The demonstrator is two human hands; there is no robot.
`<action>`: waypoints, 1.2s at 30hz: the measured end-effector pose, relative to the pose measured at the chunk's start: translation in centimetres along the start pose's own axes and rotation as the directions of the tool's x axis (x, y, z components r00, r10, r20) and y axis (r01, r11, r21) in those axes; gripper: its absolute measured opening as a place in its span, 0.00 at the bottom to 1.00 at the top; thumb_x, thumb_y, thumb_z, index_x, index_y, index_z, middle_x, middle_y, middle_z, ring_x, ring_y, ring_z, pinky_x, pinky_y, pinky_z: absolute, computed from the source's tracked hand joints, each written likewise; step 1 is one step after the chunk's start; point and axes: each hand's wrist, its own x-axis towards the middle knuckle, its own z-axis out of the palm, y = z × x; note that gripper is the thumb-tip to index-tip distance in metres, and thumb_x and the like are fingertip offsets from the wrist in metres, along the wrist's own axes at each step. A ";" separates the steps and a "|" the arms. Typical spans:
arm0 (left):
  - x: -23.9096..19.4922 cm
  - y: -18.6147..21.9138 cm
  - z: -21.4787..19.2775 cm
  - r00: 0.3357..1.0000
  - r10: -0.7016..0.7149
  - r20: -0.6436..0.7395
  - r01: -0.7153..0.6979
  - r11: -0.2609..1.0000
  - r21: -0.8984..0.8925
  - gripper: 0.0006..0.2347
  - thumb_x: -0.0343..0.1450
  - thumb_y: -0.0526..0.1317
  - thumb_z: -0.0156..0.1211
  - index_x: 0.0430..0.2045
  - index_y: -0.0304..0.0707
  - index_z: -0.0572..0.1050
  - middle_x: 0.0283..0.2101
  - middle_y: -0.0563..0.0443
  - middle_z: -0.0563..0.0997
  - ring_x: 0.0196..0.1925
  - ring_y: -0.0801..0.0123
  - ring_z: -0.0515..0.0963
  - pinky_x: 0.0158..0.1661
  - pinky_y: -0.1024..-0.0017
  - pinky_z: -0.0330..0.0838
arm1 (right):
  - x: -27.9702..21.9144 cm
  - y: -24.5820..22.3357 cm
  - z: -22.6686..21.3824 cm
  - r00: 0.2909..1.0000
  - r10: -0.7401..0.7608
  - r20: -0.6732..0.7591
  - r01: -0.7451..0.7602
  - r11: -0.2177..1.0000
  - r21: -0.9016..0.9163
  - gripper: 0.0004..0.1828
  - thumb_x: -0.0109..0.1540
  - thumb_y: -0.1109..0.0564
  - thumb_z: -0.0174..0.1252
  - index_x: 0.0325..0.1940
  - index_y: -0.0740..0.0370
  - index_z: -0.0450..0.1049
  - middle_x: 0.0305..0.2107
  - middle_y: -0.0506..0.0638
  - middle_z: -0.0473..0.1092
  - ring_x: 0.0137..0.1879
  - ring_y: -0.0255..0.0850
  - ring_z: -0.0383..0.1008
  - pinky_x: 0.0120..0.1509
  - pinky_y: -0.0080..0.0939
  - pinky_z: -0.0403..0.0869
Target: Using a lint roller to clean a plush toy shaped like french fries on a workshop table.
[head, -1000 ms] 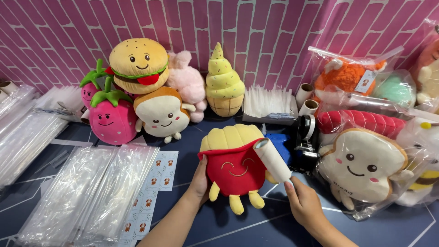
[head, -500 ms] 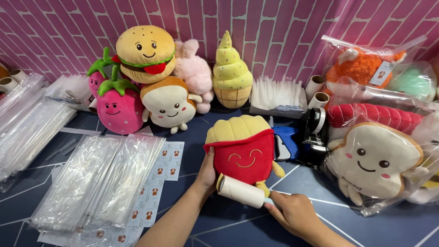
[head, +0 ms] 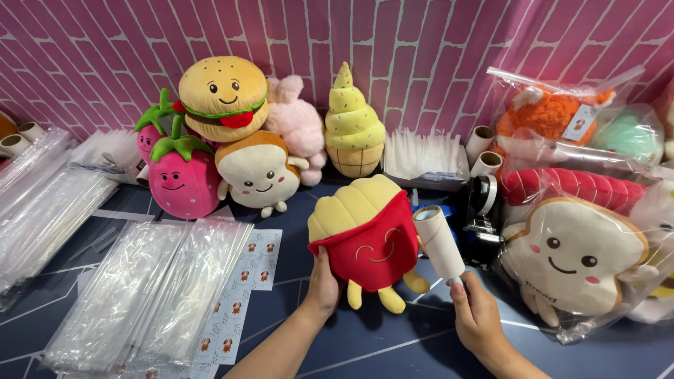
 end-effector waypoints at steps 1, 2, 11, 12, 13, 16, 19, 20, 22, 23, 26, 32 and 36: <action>-0.1 0.2 0.0 1.000 -0.005 -0.004 0.005 1.000 0.001 0.30 0.74 0.55 0.36 0.73 0.47 0.50 0.74 0.46 0.63 0.73 0.62 0.64 0.70 0.63 0.61 | 0.0 -0.1 0.2 1.000 0.005 0.003 -0.005 1.000 0.000 0.24 0.68 0.38 0.42 0.42 0.57 0.75 0.18 0.43 0.64 0.26 0.36 0.62 0.35 0.38 0.63; -0.2 0.2 0.0 1.000 -0.003 -0.002 0.003 0.994 0.106 0.30 0.74 0.56 0.34 0.73 0.47 0.50 0.74 0.46 0.63 0.74 0.62 0.64 0.71 0.64 0.60 | -0.1 -0.2 0.3 1.000 0.000 0.021 0.001 1.000 -0.012 0.24 0.68 0.38 0.41 0.41 0.57 0.75 0.18 0.44 0.65 0.25 0.37 0.63 0.35 0.38 0.63; -0.4 -0.3 -0.6 0.954 -0.015 0.299 -0.021 0.993 0.115 0.30 0.75 0.55 0.41 0.73 0.46 0.48 0.74 0.44 0.61 0.74 0.58 0.63 0.70 0.61 0.63 | -0.6 -1.9 0.9 0.974 0.128 0.186 -0.098 0.981 -0.165 0.20 0.69 0.38 0.40 0.36 0.53 0.65 0.16 0.46 0.62 0.25 0.42 0.62 0.34 0.43 0.62; -0.4 -0.3 -0.7 0.935 -0.017 0.353 -0.052 0.981 0.185 0.30 0.76 0.54 0.40 0.73 0.45 0.47 0.74 0.45 0.59 0.75 0.58 0.60 0.71 0.62 0.61 | -0.5 -2.3 0.9 0.968 0.137 0.212 -0.100 0.979 -0.175 0.20 0.69 0.38 0.39 0.36 0.53 0.64 0.16 0.46 0.61 0.25 0.43 0.61 0.35 0.44 0.61; -0.4 -0.4 -0.7 0.935 -0.017 0.355 -0.053 0.981 0.185 0.30 0.76 0.54 0.40 0.73 0.45 0.47 0.74 0.45 0.59 0.75 0.58 0.60 0.71 0.62 0.61 | -0.6 -2.4 0.8 0.968 0.136 0.211 -0.100 0.980 -0.175 0.20 0.69 0.38 0.39 0.36 0.53 0.64 0.16 0.46 0.61 0.25 0.43 0.61 0.35 0.44 0.61; -0.5 -0.2 -0.6 0.928 0.011 0.372 -0.075 0.984 0.160 0.30 0.76 0.55 0.42 0.73 0.44 0.48 0.74 0.43 0.60 0.75 0.57 0.61 0.70 0.61 0.62 | -1.0 -2.5 0.7 0.960 0.154 0.234 -0.094 0.964 -0.250 0.18 0.69 0.38 0.39 0.39 0.51 0.65 0.16 0.47 0.63 0.25 0.44 0.64 0.35 0.44 0.62; -0.5 0.3 -0.4 0.926 -0.006 0.377 -0.040 0.993 0.114 0.32 0.75 0.57 0.40 0.73 0.45 0.46 0.74 0.42 0.60 0.75 0.56 0.61 0.70 0.60 0.62 | -1.3 -1.5 1.0 0.961 0.122 0.248 -0.055 0.964 -0.259 0.19 0.68 0.37 0.38 0.42 0.49 0.68 0.16 0.45 0.63 0.25 0.42 0.64 0.34 0.42 0.62; -0.4 -0.1 -0.6 0.932 -0.020 0.362 -0.012 0.996 0.085 0.31 0.75 0.57 0.41 0.73 0.46 0.47 0.73 0.42 0.61 0.74 0.56 0.63 0.70 0.61 0.63 | -1.5 -0.4 1.3 0.964 0.058 0.258 0.024 0.952 -0.304 0.17 0.68 0.38 0.40 0.40 0.49 0.65 0.16 0.46 0.66 0.25 0.47 0.67 0.34 0.46 0.64; -0.1 -0.7 -1.1 0.937 -0.035 0.348 0.018 0.998 0.054 0.31 0.75 0.56 0.41 0.73 0.47 0.47 0.73 0.43 0.62 0.73 0.57 0.64 0.69 0.61 0.64 | -2.0 0.4 2.0 0.963 -0.003 0.271 0.100 0.932 -0.347 0.16 0.67 0.39 0.42 0.38 0.50 0.62 0.16 0.48 0.68 0.25 0.52 0.69 0.35 0.49 0.65; 0.1 -0.9 -1.3 0.945 -0.016 0.326 -0.010 0.997 0.076 0.31 0.75 0.55 0.42 0.73 0.45 0.48 0.74 0.42 0.61 0.74 0.57 0.62 0.70 0.62 0.60 | -2.3 0.2 2.3 0.948 -0.132 0.290 0.239 0.897 -0.372 0.15 0.67 0.39 0.44 0.37 0.49 0.63 0.15 0.47 0.67 0.22 0.51 0.69 0.30 0.50 0.65; -0.6 0.4 -0.4 0.944 -0.014 0.330 -0.018 0.996 0.092 0.31 0.75 0.55 0.43 0.73 0.44 0.48 0.73 0.42 0.61 0.74 0.58 0.62 0.70 0.61 0.60 | -2.6 -0.8 2.3 0.898 -0.304 0.319 0.409 0.844 -0.347 0.14 0.67 0.39 0.45 0.38 0.48 0.67 0.15 0.44 0.67 0.21 0.48 0.69 0.25 0.50 0.65; -0.3 1.2 0.7 0.983 -0.136 0.124 0.146 0.987 -0.074 0.29 0.73 0.54 0.42 0.72 0.51 0.54 0.70 0.44 0.68 0.69 0.56 0.70 0.65 0.57 0.68 | -0.9 1.2 0.7 0.960 -0.209 0.184 0.250 0.938 -0.240 0.15 0.66 0.42 0.45 0.40 0.52 0.69 0.14 0.46 0.64 0.20 0.47 0.68 0.30 0.47 0.64; -0.1 1.7 1.3 0.988 -0.131 0.085 0.144 0.974 -0.173 0.28 0.73 0.57 0.42 0.67 0.43 0.64 0.62 0.40 0.76 0.62 0.53 0.76 0.60 0.56 0.73 | 0.7 -0.3 -1.0 0.996 0.078 0.044 -0.075 0.995 -0.072 0.22 0.68 0.40 0.42 0.40 0.57 0.73 0.19 0.44 0.68 0.26 0.39 0.65 0.36 0.39 0.65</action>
